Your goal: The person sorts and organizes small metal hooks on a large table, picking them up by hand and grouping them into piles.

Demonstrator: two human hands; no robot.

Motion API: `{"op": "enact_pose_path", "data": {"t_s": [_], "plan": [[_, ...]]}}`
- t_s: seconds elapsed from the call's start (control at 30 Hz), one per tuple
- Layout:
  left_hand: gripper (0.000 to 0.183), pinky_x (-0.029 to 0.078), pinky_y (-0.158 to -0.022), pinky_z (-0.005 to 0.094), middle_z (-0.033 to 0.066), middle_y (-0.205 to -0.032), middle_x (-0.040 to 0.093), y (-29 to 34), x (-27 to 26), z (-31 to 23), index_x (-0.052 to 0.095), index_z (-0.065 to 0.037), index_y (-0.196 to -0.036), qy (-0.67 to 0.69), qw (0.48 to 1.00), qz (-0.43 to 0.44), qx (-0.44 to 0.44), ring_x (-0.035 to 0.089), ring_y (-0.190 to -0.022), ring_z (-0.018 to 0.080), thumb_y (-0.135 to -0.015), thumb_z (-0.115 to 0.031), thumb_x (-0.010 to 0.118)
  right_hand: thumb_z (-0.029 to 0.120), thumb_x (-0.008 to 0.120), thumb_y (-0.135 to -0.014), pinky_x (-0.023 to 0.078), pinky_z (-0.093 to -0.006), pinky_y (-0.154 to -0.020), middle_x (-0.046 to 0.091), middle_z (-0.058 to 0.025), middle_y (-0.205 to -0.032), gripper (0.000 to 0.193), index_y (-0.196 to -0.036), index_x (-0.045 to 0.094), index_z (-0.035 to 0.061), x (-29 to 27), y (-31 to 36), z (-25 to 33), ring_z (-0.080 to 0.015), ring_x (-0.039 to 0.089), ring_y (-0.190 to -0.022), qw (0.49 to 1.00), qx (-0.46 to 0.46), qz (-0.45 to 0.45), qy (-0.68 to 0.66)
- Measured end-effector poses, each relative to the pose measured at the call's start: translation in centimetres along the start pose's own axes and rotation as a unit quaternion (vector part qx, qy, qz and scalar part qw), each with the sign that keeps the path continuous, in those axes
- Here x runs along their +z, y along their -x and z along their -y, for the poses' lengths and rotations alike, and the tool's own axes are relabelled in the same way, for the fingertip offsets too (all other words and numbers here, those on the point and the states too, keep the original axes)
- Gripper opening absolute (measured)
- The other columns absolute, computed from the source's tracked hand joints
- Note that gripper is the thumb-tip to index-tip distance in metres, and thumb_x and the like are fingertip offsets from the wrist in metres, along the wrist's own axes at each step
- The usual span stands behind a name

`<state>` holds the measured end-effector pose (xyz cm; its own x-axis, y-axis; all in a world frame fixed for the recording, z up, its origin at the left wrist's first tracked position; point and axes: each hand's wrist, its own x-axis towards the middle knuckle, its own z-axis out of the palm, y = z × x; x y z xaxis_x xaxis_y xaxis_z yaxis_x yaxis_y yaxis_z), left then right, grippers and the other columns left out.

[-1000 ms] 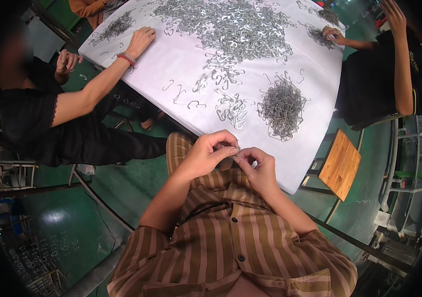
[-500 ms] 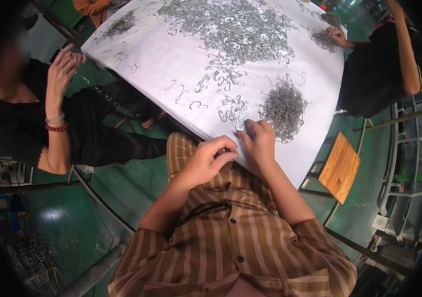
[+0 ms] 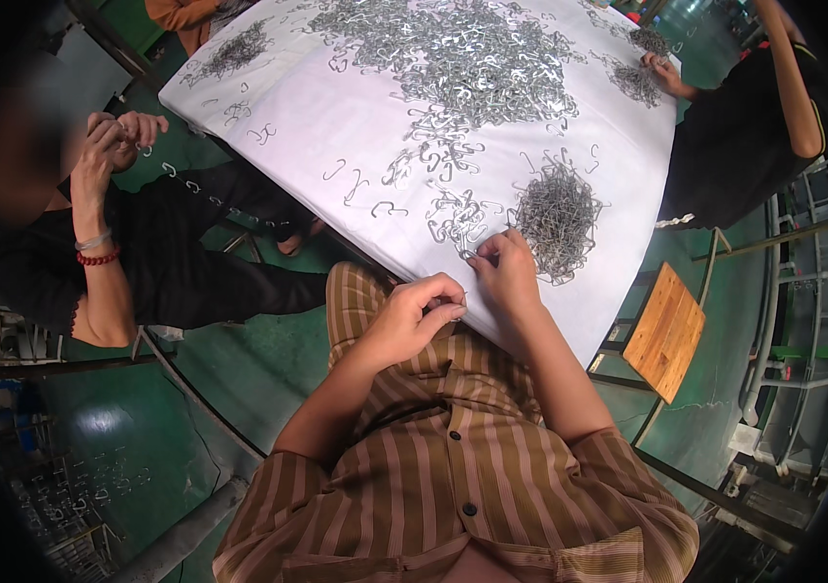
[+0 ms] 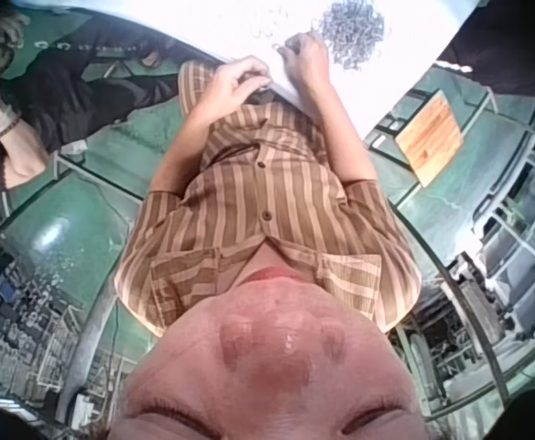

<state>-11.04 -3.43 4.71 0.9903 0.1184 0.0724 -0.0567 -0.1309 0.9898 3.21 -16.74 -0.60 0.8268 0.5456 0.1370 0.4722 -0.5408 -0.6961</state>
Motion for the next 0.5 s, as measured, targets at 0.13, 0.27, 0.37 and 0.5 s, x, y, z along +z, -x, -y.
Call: {"op": "enact_pose_path", "data": {"t_s": [0.13, 0.27, 0.37, 0.5], "plan": [[0.007, 0.044, -0.066, 0.0241, 0.0025, -0.082, 0.062, 0.1, 0.0, 0.5, 0.060, 0.000, -0.092, -0.006, 1.000, -0.007, -0.005, 0.053, -0.071, 0.0096, -0.087, -0.003, 0.063, 0.004, 0.072, -0.076, 0.047, -0.0291, -0.063, 0.064, -0.0102, -0.077, 0.011, -0.081, 0.064, -0.0002, -2.0, 0.1, 1.1, -0.0182, 0.060, -0.068, 0.982, 0.092, 0.087, -0.137], [0.009, 0.048, -0.064, 0.0288, 0.0084, -0.079, 0.062, -0.1, 0.1, 0.5, 0.056, 0.001, -0.091, -0.044, 0.999, -0.017, 0.009, 0.059, -0.069, 0.0155, -0.087, -0.004, 0.063, 0.003, 0.069, -0.081, 0.047, -0.0235, -0.064, 0.067, -0.0053, -0.078, 0.007, -0.084, 0.065, -0.0013, -3.9, 1.4, 2.1, -0.0095, 0.060, -0.069, 0.955, 0.085, 0.130, -0.252], [0.009, 0.048, -0.064, 0.0303, 0.0098, -0.080, 0.063, -0.2, 0.3, 0.4, 0.056, 0.000, -0.090, -0.064, 0.998, -0.016, 0.002, 0.060, -0.068, 0.0187, -0.086, -0.004, 0.063, 0.002, 0.069, -0.082, 0.048, -0.0233, -0.066, 0.067, -0.0033, -0.080, 0.008, -0.088, 0.066, -0.0024, -5.2, 2.5, 3.8, -0.0077, 0.059, -0.071, 0.948, 0.054, 0.134, -0.284], [0.011, 0.048, -0.065, 0.0321, 0.0117, -0.081, 0.064, -0.2, 0.5, 0.8, 0.057, 0.000, -0.091, -0.087, 0.996, -0.010, -0.024, 0.061, -0.069, 0.0227, -0.084, -0.004, 0.065, 0.002, 0.069, -0.081, 0.047, -0.0228, -0.066, 0.066, -0.0042, -0.081, 0.012, -0.093, 0.069, -0.0022, -5.8, 3.5, 5.0, -0.0071, 0.057, -0.071, 0.942, 0.030, 0.136, -0.305]]}}
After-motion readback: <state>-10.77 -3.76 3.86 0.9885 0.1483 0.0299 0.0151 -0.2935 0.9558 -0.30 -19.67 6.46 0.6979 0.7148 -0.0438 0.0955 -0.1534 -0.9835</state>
